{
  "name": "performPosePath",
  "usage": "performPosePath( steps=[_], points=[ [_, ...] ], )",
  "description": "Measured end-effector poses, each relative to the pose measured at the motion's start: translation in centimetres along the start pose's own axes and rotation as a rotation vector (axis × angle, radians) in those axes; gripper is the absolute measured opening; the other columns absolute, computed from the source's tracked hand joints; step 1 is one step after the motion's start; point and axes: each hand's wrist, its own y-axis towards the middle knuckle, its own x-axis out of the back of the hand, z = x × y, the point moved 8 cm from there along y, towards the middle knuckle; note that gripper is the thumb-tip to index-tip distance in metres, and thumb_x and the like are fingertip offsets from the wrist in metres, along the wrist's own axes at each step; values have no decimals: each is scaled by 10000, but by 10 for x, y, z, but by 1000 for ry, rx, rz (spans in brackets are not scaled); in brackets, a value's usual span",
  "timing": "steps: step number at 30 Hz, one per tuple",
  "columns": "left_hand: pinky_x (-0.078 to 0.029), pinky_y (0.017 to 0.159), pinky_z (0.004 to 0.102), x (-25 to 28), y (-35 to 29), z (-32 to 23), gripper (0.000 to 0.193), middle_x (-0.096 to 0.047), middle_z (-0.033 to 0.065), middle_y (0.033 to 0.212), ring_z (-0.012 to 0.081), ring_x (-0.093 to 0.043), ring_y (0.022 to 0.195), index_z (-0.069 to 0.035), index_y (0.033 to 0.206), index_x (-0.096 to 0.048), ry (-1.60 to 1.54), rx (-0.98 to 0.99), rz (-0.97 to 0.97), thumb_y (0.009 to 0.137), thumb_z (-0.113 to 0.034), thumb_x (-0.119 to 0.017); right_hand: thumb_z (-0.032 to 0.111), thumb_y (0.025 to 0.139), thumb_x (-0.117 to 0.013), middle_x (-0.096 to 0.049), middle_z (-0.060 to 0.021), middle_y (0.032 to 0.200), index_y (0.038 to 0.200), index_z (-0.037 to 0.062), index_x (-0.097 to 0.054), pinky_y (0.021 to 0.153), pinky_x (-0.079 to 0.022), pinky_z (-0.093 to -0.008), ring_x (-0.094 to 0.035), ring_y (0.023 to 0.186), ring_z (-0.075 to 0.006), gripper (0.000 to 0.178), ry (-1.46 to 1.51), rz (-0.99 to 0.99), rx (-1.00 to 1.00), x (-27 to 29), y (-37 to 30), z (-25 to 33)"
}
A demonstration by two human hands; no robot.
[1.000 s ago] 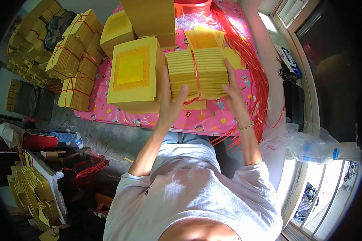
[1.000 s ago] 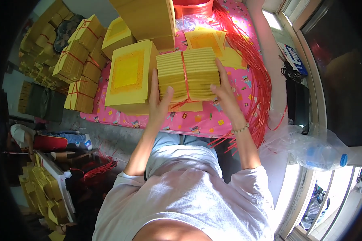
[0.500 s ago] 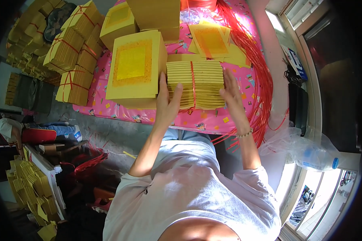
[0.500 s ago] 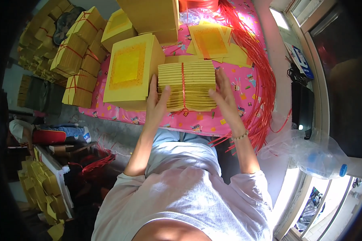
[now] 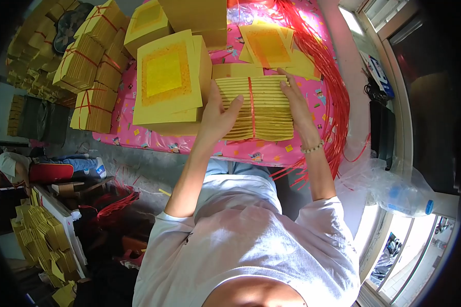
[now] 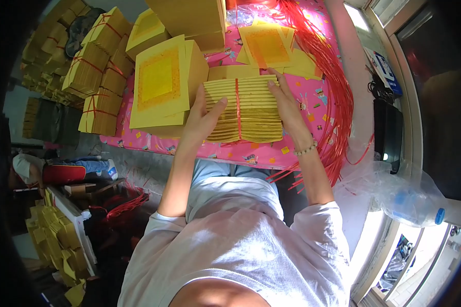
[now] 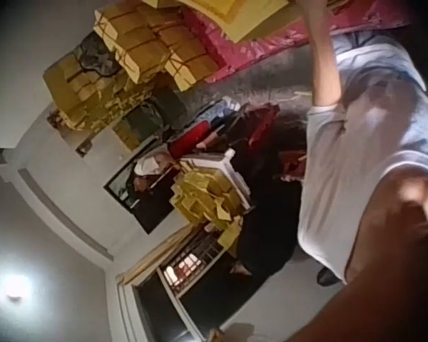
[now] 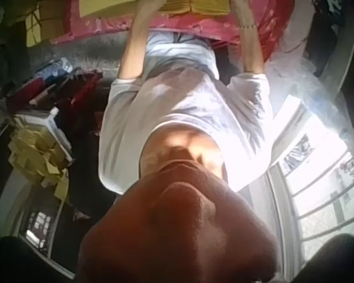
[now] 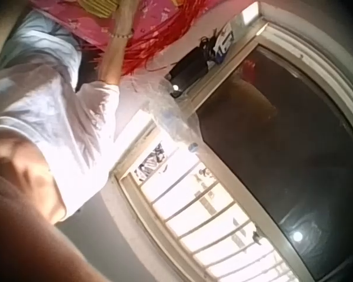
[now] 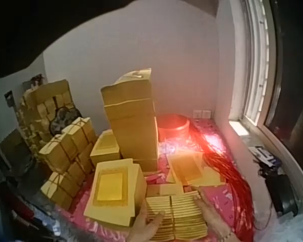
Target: Tying and bundling stacks of yellow Joss paper sheets with red ribbons.
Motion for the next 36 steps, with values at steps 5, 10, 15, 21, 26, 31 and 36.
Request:
performPosePath(
  steps=[5,10,15,21,26,31,36],
  points=[
    [-330,1019,312,4,13,13,717,-422,258,1314,265,-424,1221,89,1388,-248,167,2,-96,896,-286,-610,277,996,-430,-496,-95,1301,1395,72,-371,1013,-367,-289,-465,1200,-179,452,117,78,-67,16,8,-18],
    [-413,918,305,3,18,10,605,-556,170,1145,222,-538,1032,39,1335,-347,-19,202,-152,919,-334,-581,292,991,-451,-500,-102,1289,1386,74,-379,995,-376,-284,-473,1180,-172,457,49,1,-96,11,10,-18],
    [-432,857,281,-3,21,12,462,-571,125,1071,167,-539,974,-2,1290,-391,-94,142,-53,951,-282,-534,283,985,-476,-501,-97,1294,1390,61,-381,1007,-370,-281,-478,1181,-173,472,-14,1,-35,13,10,-20],
    [-440,802,267,-4,21,12,368,-578,89,990,133,-536,904,-26,1245,-431,-52,78,-29,960,-241,-522,283,976,-505,-500,-115,1291,1395,81,-361,989,-371,-286,-469,1170,-166,487,-58,28,60,14,8,-14],
    [-436,785,262,-4,25,14,342,-578,81,974,120,-525,882,-41,1225,-462,-143,139,-44,963,-251,-521,307,992,-463,-551,-84,1200,1330,80,-438,947,-394,-271,-493,1114,-145,408,109,-19,-77,13,9,-18],
    [-431,752,263,-1,31,24,308,-571,62,929,113,-509,843,-41,1140,-513,-86,192,-45,972,-300,-503,292,1001,-437,-569,-73,1178,1291,69,-493,934,-415,-262,-516,1100,-134,370,18,-38,-73,15,14,-24],
    [-429,752,267,-1,31,25,284,-567,57,912,113,-503,845,-44,1094,-526,-88,129,-36,979,-302,-494,298,996,-455,-586,-68,1114,1257,91,-490,898,-417,-256,-527,1029,-117,335,47,7,-56,13,13,-27]
  ],
)
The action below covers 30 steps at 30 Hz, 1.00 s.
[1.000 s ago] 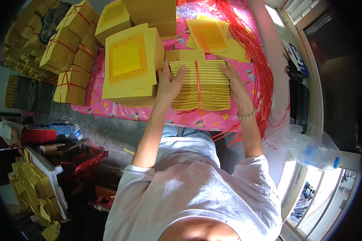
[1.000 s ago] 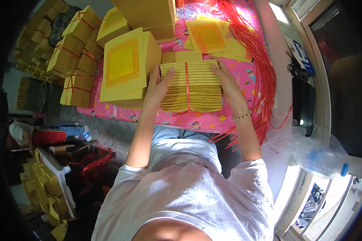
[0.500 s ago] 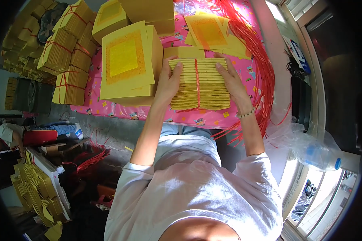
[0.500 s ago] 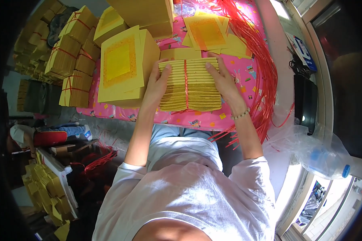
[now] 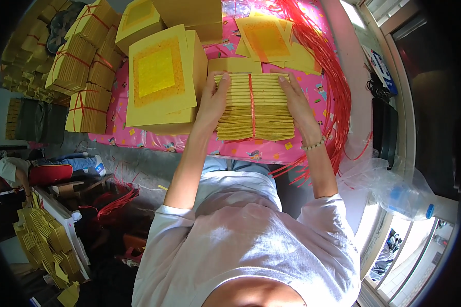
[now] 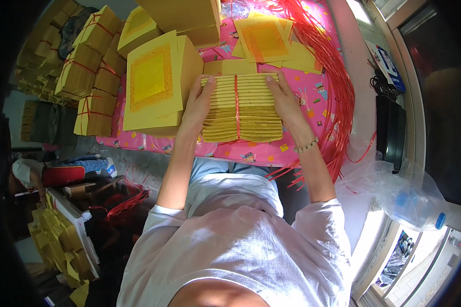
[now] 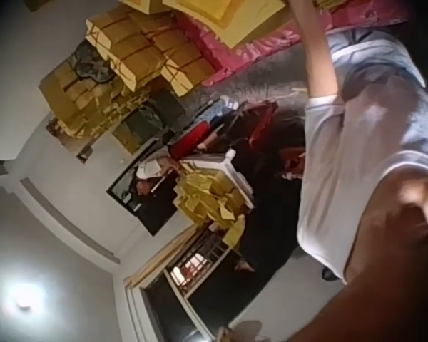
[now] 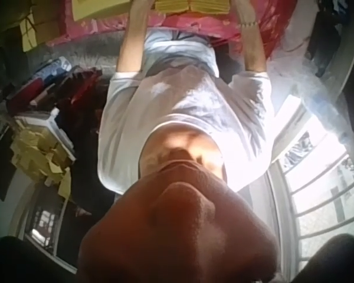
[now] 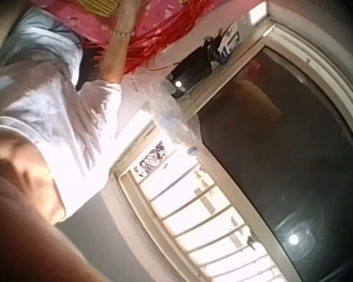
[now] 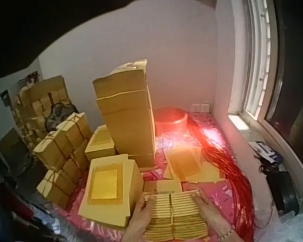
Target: Tying and bundling stacks of yellow Joss paper sheets with red ribbons.
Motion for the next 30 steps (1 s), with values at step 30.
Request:
performPosePath(
  steps=[30],
  points=[
    [-408,756,255,0,2,7,236,-572,33,898,105,-495,842,-79,1073,-554,-135,14,28,975,-288,-506,285,1017,-406,-575,6,967,1039,114,-544,854,-411,-239,-507,929,-75,221,-43,22,63,-2,3,8]
  ],
)
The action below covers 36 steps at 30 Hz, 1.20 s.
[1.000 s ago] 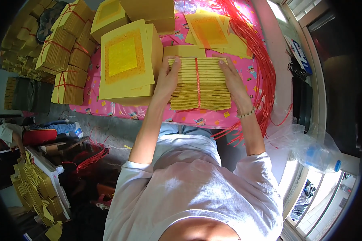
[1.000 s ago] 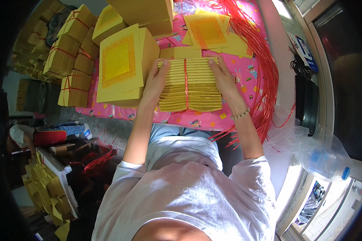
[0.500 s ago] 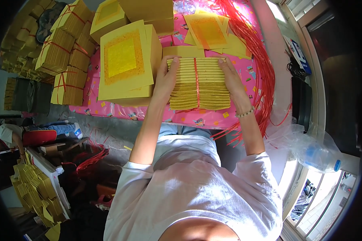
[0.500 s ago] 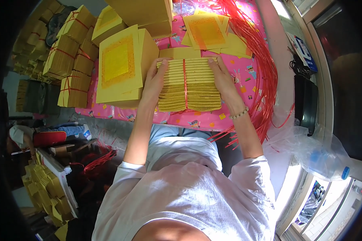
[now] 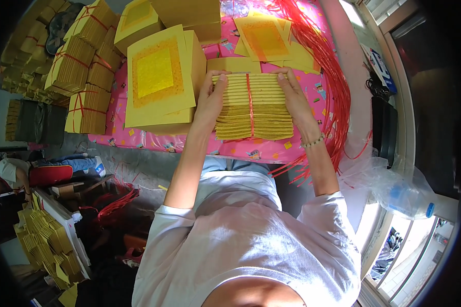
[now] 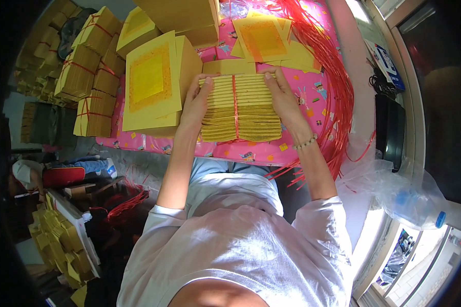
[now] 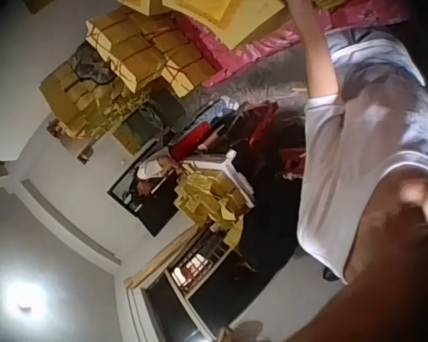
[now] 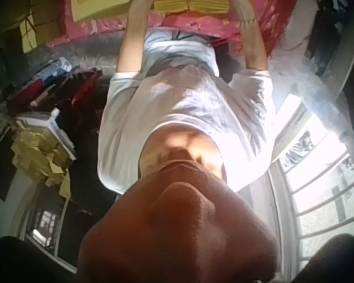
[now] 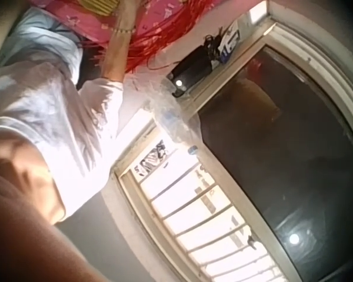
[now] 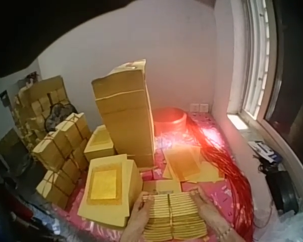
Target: Tying and bundling stacks of yellow Joss paper sheets with red ribbons.
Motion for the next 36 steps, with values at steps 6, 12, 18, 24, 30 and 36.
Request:
performPosePath(
  steps=[6,12,18,24,30,36],
  points=[
    [-378,930,274,2,-5,0,390,-549,69,1147,139,-490,1074,-57,1252,-477,-127,60,-3,997,-346,-424,335,1020,-367,-531,-63,1231,1291,59,-471,998,-368,-288,-478,1150,-140,400,9,-21,26,4,1,8],
    [-241,1096,307,5,-24,13,594,-338,100,1456,176,-310,1336,-45,1463,-231,-284,97,62,1009,-413,-331,370,1013,-358,-440,-91,1385,1405,35,-362,1073,-317,-313,-411,1274,-191,515,260,19,-106,4,-8,0],
    [-238,1100,306,-5,-29,-2,579,-295,92,1487,192,-287,1354,-64,1474,-210,-219,86,-6,1012,-392,-329,433,1006,-334,-308,-107,1485,1474,76,-229,1095,-283,-315,-326,1345,-198,598,215,38,-105,7,-13,-8],
    [-239,1100,305,-10,-30,-7,558,-293,85,1487,194,-287,1356,-64,1469,-237,-130,95,-50,1014,-372,-332,468,997,-322,-150,-105,1548,1490,77,-155,1144,-148,-312,-131,1422,-202,651,-10,42,-27,6,-12,-15],
    [-189,1119,305,-9,-31,-10,586,-238,103,1513,204,-237,1385,-49,1484,-174,-90,110,-42,1014,-365,-323,415,1011,-331,-272,-74,1509,1476,81,-234,1123,-215,-295,-265,1374,-177,580,120,5,-71,5,-14,-13],
    [-163,1128,305,-7,-34,-17,595,-217,106,1522,204,-206,1398,-42,1486,-157,-53,26,-26,1013,-360,-327,440,1011,-284,-184,-91,1540,1487,78,-170,1130,-207,-314,-205,1403,-197,609,289,59,-90,11,-3,-18]
  ],
)
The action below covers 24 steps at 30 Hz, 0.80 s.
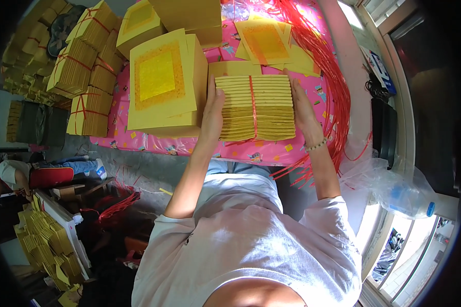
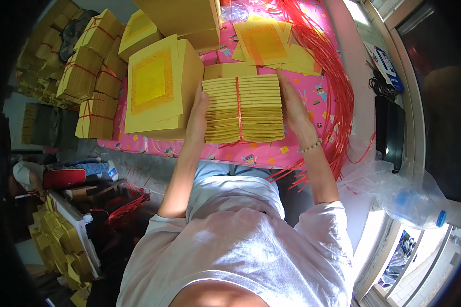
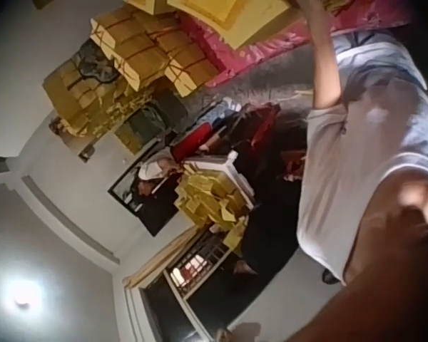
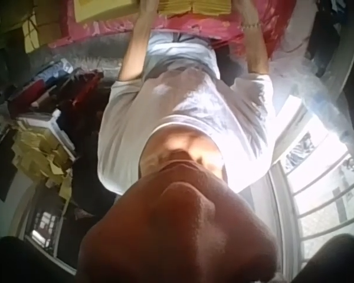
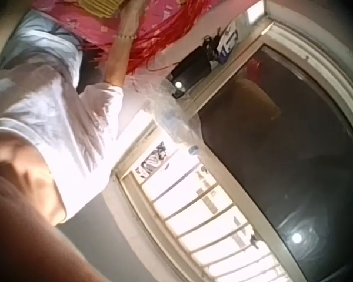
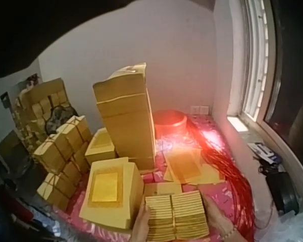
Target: Tying and bundling stacks of yellow Joss paper sheets with red ribbons.
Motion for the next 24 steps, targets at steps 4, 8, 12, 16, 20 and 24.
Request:
performPosePath(
  steps=[4,8,12,16,20,24],
  points=[
    [-139,1131,300,2,6,5,605,-200,117,1528,205,-181,1403,-28,1486,-126,50,-46,58,1016,-357,-317,452,1011,-263,-192,-83,1540,1487,100,-193,1134,-192,-315,-201,1403,-197,596,-104,14,-5,2,6,-10],
    [-121,1133,297,6,5,7,612,-187,125,1532,205,-162,1407,-18,1486,-104,90,-69,95,1017,-354,-310,477,1007,-241,-186,-78,1542,1490,125,-192,1134,-188,-318,-197,1403,-196,600,-193,36,-6,-8,6,-9],
    [-116,1135,298,-2,4,3,627,-177,129,1535,212,-151,1413,-27,1489,-86,90,-31,114,1015,-368,-315,473,1008,-258,-200,-77,1538,1488,123,-203,1133,-194,-320,-202,1400,-194,597,-157,13,-9,-5,3,-3],
    [-160,1136,319,-6,-2,-4,584,-228,90,1522,205,-204,1400,-51,1482,-186,35,-24,27,1017,-383,-306,450,1011,-280,-225,-85,1526,1486,105,-208,1132,-197,-321,-204,1402,-202,591,-25,22,-35,-3,-3,-3],
    [-134,1137,317,5,-5,18,678,-140,105,1546,214,-144,1416,-60,1497,-84,-100,-91,165,1000,-470,-293,452,1010,-270,-187,-94,1540,1484,43,-161,1148,-138,-315,-225,1395,-208,636,-104,51,126,9,-20,-8],
    [-142,1137,327,9,-9,33,726,-145,87,1546,199,-134,1416,-62,1496,-93,-105,-85,194,982,-552,-248,447,1002,-294,-160,-111,1545,1484,21,-124,1149,-143,-341,-188,1408,-217,665,-200,117,289,24,-68,-19]
  ],
)
